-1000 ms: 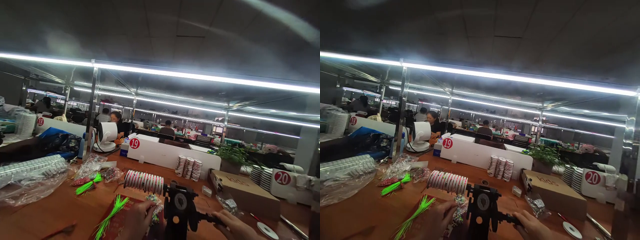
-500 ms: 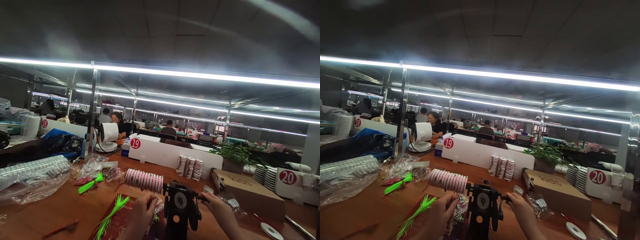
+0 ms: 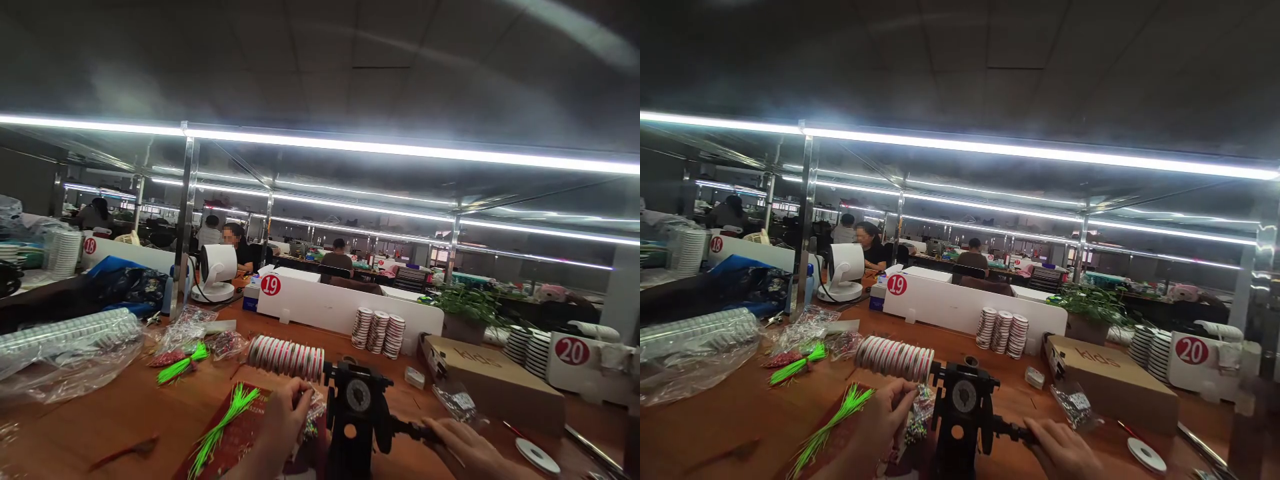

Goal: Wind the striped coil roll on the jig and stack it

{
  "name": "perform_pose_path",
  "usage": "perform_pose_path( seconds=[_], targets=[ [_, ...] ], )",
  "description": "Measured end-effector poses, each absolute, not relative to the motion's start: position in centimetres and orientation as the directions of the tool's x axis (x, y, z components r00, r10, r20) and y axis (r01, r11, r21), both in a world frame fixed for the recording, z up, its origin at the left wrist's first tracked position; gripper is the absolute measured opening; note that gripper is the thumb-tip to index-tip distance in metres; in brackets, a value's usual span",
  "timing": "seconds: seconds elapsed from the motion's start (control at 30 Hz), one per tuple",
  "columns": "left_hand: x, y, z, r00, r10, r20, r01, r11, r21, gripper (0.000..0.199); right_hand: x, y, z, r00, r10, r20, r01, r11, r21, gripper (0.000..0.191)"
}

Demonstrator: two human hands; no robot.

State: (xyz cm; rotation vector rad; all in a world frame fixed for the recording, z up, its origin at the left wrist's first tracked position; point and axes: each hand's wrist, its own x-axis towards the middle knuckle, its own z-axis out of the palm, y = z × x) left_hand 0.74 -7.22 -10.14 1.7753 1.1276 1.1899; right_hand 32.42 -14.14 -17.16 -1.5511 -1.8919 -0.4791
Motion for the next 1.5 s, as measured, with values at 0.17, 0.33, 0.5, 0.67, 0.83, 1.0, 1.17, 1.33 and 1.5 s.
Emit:
perform_pose_path(
  seconds=[0.17,0.33,0.5,0.67,0.83,1.0,1.17,1.33,1.5],
  targets=[
    [0.8,-7.1,-9.7,0.195,0.928,0.318,0.262,-0.361,0.895,0.030,30.5,-10.4,-12.8,0.051,0.811,0.583,0.967,0.105,-0.232,0.027],
    [0.8,-7.0,-8.9,0.205,0.925,0.320,0.250,-0.366,0.896,0.026,29.1,-8.8,-15.8,0.112,0.828,0.550,0.953,0.067,-0.295,0.023],
    [0.9,-6.8,-9.0,0.237,0.917,0.321,0.263,-0.379,0.887,0.022,29.0,-9.7,-19.1,0.067,0.864,0.499,0.926,0.131,-0.353,0.023],
    [0.7,-6.8,-8.8,0.222,0.916,0.334,0.297,-0.390,0.872,0.023,29.4,-9.7,-21.5,0.091,0.902,0.421,0.894,0.112,-0.433,0.025],
    [0.4,-6.8,-8.0,0.226,0.904,0.364,0.356,-0.424,0.833,0.025,29.9,-9.0,-22.8,0.123,0.918,0.377,0.869,0.084,-0.488,0.027],
    [0.3,-6.9,-7.6,0.214,0.887,0.408,0.450,-0.460,0.765,0.024,30.1,-8.7,-23.3,0.134,0.915,0.382,0.864,0.081,-0.497,0.030],
    [0.1,-7.4,-7.1,0.200,0.870,0.451,0.577,-0.476,0.663,0.022,29.6,-9.2,-22.7,0.121,0.917,0.380,0.877,0.080,-0.473,0.029],
    [0.1,-7.5,-7.0,0.210,0.904,0.372,0.654,-0.413,0.634,0.021,29.3,-9.5,-22.0,0.121,0.925,0.360,0.883,0.065,-0.465,0.028],
    [0.6,-7.2,-7.0,0.199,0.926,0.322,0.636,-0.372,0.676,0.025,29.2,-9.6,-22.4,0.111,0.929,0.352,0.885,0.068,-0.460,0.030]
  ],
)
